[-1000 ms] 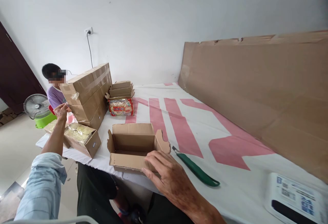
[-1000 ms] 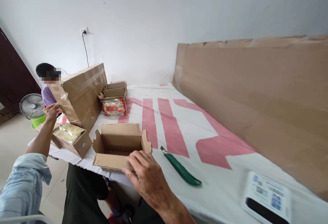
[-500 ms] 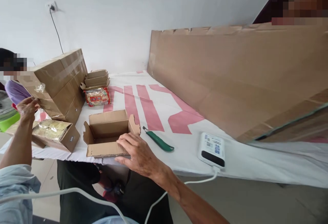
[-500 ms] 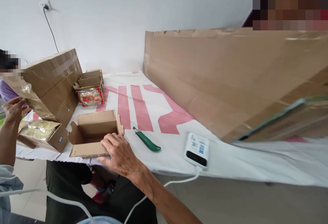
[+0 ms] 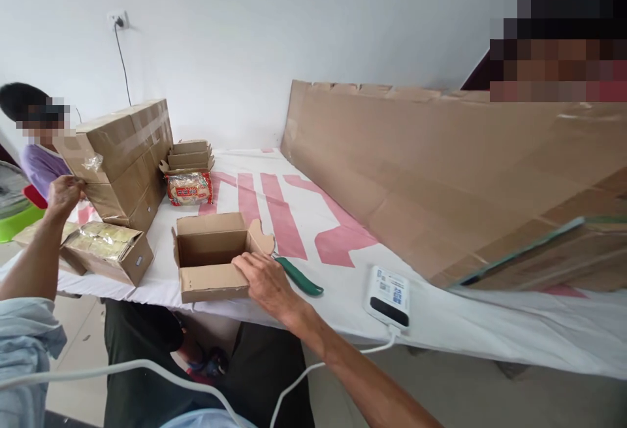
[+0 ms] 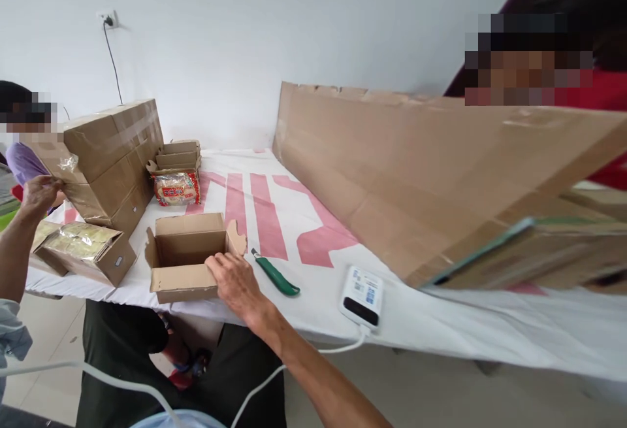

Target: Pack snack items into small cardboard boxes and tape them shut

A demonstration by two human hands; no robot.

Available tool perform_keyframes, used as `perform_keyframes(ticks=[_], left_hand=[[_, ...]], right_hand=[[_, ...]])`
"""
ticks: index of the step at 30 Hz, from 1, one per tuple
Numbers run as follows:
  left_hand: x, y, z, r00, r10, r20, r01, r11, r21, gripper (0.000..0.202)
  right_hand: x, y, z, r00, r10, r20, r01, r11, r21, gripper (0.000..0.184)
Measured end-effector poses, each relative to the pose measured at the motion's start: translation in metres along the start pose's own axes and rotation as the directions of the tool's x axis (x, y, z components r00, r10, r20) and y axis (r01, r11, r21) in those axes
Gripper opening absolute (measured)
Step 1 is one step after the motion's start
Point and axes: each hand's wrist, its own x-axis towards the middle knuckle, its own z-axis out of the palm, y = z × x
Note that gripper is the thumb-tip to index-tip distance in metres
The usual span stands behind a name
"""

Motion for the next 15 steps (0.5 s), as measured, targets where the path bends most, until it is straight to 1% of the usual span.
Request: perform_keyframes(ticks=[2, 3, 5, 7, 9, 11, 13, 15], left_hand=[[-0.002, 0.001, -0.004, 0.997, -0.063, 0.042, 0.063, 0.998, -0.002, 0.011], [-0.004, 0.002, -0.006, 0.995, -0.091, 0.039, 0.091, 0.996, 0.004, 0.014], [-0.010, 0.004, -0.009, 0.993, -0.116, 0.005, 0.116, 0.993, 0.013, 0.027], [-0.020, 0.008, -0.012, 0.994, -0.093, -0.062, 0.095, 0.995, 0.023, 0.043], [-0.035, 0.012, -0.012, 0.992, 0.011, -0.122, -0.006, 0.999, 0.041, 0.053], [-0.056, 0.016, -0.007, 0.974, 0.168, -0.149, -0.160, 0.985, 0.066, 0.053], [-0.086, 0.021, 0.002, 0.944, 0.310, -0.111, -0.306, 0.950, 0.057, 0.047], [-0.122, 0.024, 0.016, 0.918, 0.396, -0.013, -0.396, 0.918, -0.035, 0.038]], right_hand=[[-0.005, 0.018, -0.004, 0.999, 0.012, -0.050, -0.007, 0.994, 0.107, 0.042], [-0.009, 0.028, -0.006, 0.997, 0.027, -0.073, -0.014, 0.985, 0.172, 0.043], [-0.017, 0.046, -0.009, 0.993, 0.075, -0.096, -0.042, 0.949, 0.314, 0.042], [-0.025, 0.060, -0.009, 0.986, 0.138, -0.090, -0.084, 0.893, 0.442, 0.034], [-0.031, 0.069, -0.006, 0.977, 0.197, -0.084, -0.124, 0.840, 0.528, 0.026], [-0.037, 0.074, -0.001, 0.966, 0.243, -0.088, -0.151, 0.808, 0.570, 0.024], [-0.041, 0.077, 0.005, 0.956, 0.276, -0.096, -0.169, 0.791, 0.588, 0.025], [-0.043, 0.078, 0.009, 0.951, 0.294, -0.100, -0.180, 0.783, 0.595, 0.026]])
